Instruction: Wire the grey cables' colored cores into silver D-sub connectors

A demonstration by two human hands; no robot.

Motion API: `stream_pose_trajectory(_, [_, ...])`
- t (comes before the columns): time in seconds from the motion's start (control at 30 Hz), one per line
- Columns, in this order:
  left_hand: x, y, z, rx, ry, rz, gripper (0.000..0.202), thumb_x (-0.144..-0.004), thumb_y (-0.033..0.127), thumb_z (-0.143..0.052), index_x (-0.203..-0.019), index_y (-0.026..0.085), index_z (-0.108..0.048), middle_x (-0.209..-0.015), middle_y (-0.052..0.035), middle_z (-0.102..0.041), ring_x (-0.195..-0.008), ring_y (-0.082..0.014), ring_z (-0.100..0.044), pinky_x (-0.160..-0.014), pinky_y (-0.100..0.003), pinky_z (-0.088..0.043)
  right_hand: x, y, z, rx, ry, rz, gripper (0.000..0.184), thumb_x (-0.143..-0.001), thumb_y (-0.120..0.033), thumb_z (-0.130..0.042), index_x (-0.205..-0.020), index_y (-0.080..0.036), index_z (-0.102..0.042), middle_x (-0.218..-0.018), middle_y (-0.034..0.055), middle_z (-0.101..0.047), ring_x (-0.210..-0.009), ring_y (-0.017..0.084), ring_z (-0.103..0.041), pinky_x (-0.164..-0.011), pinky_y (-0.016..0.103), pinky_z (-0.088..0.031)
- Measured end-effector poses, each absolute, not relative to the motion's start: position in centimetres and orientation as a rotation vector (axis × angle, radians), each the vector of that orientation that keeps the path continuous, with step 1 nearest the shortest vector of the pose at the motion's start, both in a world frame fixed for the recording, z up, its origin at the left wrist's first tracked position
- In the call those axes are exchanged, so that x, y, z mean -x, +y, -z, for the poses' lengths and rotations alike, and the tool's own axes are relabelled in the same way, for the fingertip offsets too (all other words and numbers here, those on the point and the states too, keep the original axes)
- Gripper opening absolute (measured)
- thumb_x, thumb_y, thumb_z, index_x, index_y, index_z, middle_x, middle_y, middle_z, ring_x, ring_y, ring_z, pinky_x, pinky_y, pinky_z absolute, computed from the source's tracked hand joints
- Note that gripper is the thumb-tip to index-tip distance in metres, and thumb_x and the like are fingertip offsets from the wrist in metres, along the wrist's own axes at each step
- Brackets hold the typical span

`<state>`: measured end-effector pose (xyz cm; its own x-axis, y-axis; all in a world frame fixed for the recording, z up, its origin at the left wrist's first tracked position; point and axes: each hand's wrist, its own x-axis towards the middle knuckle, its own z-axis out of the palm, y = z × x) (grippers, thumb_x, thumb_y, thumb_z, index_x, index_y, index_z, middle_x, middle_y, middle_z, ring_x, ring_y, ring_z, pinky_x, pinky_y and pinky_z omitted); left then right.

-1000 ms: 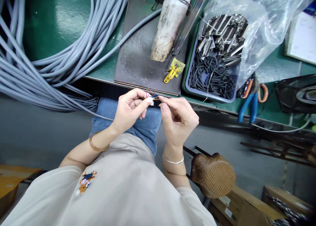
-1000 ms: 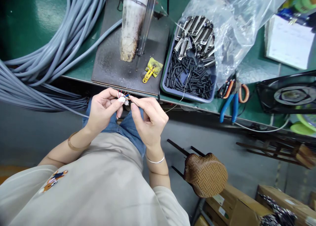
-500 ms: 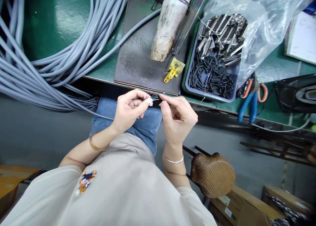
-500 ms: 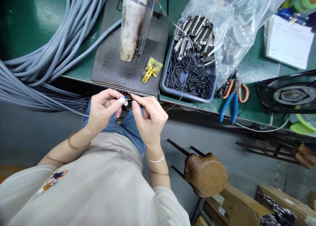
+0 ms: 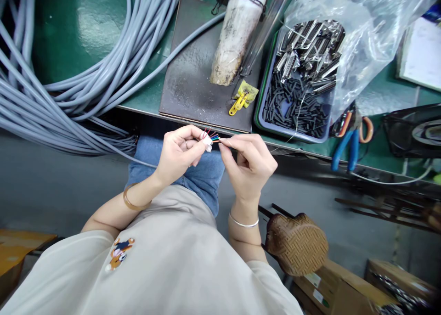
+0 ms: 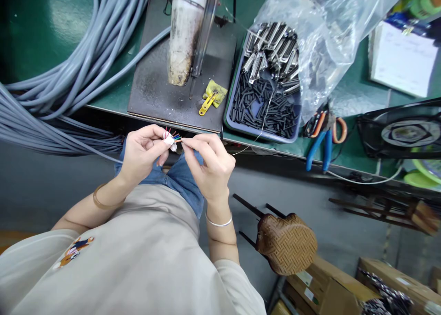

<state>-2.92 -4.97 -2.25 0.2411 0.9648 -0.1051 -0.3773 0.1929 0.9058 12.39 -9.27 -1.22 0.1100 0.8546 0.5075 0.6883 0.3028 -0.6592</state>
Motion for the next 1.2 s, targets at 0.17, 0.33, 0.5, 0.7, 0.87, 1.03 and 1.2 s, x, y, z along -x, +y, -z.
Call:
stream_pose_trajectory(0.17, [2.9,-5.2,2.4,-0.948,0.859,-1.099,0.022,-0.077,0.03,-0.082,-0.073,0.015,-0.067,-0.056,0.0044,-0.057,-0.038,-0.0027,-0.047,-0.035,-0.013,-0.034,-12.7,-9.1,0.7,1.469,-1.708,-0.315,0.007,-0.093,-0.025,-0.069,-0.087,-0.023,-0.07,-0.086,0.0006,-0.069,-0.058,0.009,-0.051,-0.055,0.026,-0.042])
stream_pose_trajectory(0.33, [2.8,-5.5,2.8,-1.225,0.83,-1.207,0.014,-0.082,0.028,-0.078,-0.079,0.016,-0.072,-0.077,-0.0029,-0.071,-0.052,-0.0065,-0.057,-0.048,-0.018,-0.048,-12.9,-9.3,0.2,1.487,-1.456,-0.813,0.02,-0.092,-0.031,-0.064,-0.076,-0.02,-0.061,-0.071,-0.0036,-0.055,-0.05,0.006,-0.034,-0.045,0.024,-0.027])
stream_pose_trajectory(0.5, [3.0,-5.5,3.2,-1.612,0.83,-1.333,0.005,-0.087,0.017,-0.069,-0.083,0.017,-0.069,-0.076,-0.0024,-0.068,-0.059,-0.0083,-0.055,-0.053,-0.019,-0.045,-12.8,-9.3,0.3,1.486,-1.279,-0.939,0.022,-0.087,-0.035,-0.07,-0.072,-0.02,-0.061,-0.066,-0.0042,-0.051,-0.056,0.008,-0.042,-0.049,0.022,-0.031])
stream_pose_trajectory(0.7, [2.8,-5.7,3.2,-1.67,0.895,-1.362,0.009,-0.089,0.018,-0.064,-0.08,0.017,-0.063,-0.069,0.0003,-0.059,-0.057,-0.0083,-0.049,-0.052,-0.02,-0.04,-11.9,-9.3,0.2,1.511,-1.235,-0.822,0.019,-0.087,-0.032,-0.069,-0.072,-0.021,-0.063,-0.068,-0.0032,-0.054,-0.058,0.009,-0.046,-0.049,0.023,-0.033])
stream_pose_trajectory(0.87, [2.8,-5.9,2.7,-1.29,0.877,-1.21,0.015,-0.091,0.027,-0.065,-0.081,0.017,-0.06,-0.07,0.0035,-0.053,-0.046,-0.0031,-0.037,-0.044,-0.018,-0.031,-12.0,-9.5,0.4,1.485,-1.189,-0.777,0.014,-0.089,-0.035,-0.069,-0.086,-0.022,-0.074,-0.078,-0.0009,-0.066,-0.055,0.008,-0.046,-0.046,0.023,-0.031])
stream_pose_trajectory(1.03, [2.8,-5.9,2.6,-1.294,0.835,-1.23,0.011,-0.089,0.02,-0.067,-0.079,0.016,-0.062,-0.071,0.0033,-0.053,-0.049,-0.0029,-0.038,-0.046,-0.017,-0.032,-11.8,-9.4,0.7,1.437,-1.243,-0.832,0.012,-0.088,-0.034,-0.075,-0.093,-0.023,-0.076,-0.084,-0.001,-0.069,-0.051,0.006,-0.039,-0.045,0.025,-0.026])
stream_pose_trajectory(1.2, [2.8,-5.8,2.5,-1.426,0.819,-1.239,0.007,-0.085,0.014,-0.068,-0.078,0.014,-0.067,-0.072,0.0004,-0.058,-0.058,-0.006,-0.046,-0.052,-0.018,-0.038,-11.3,-9.3,0.6,1.428,-1.388,-0.616,0.014,-0.092,-0.027,-0.071,-0.08,-0.022,-0.07,-0.075,-0.0024,-0.066,-0.06,0.009,-0.049,-0.053,0.026,-0.036])
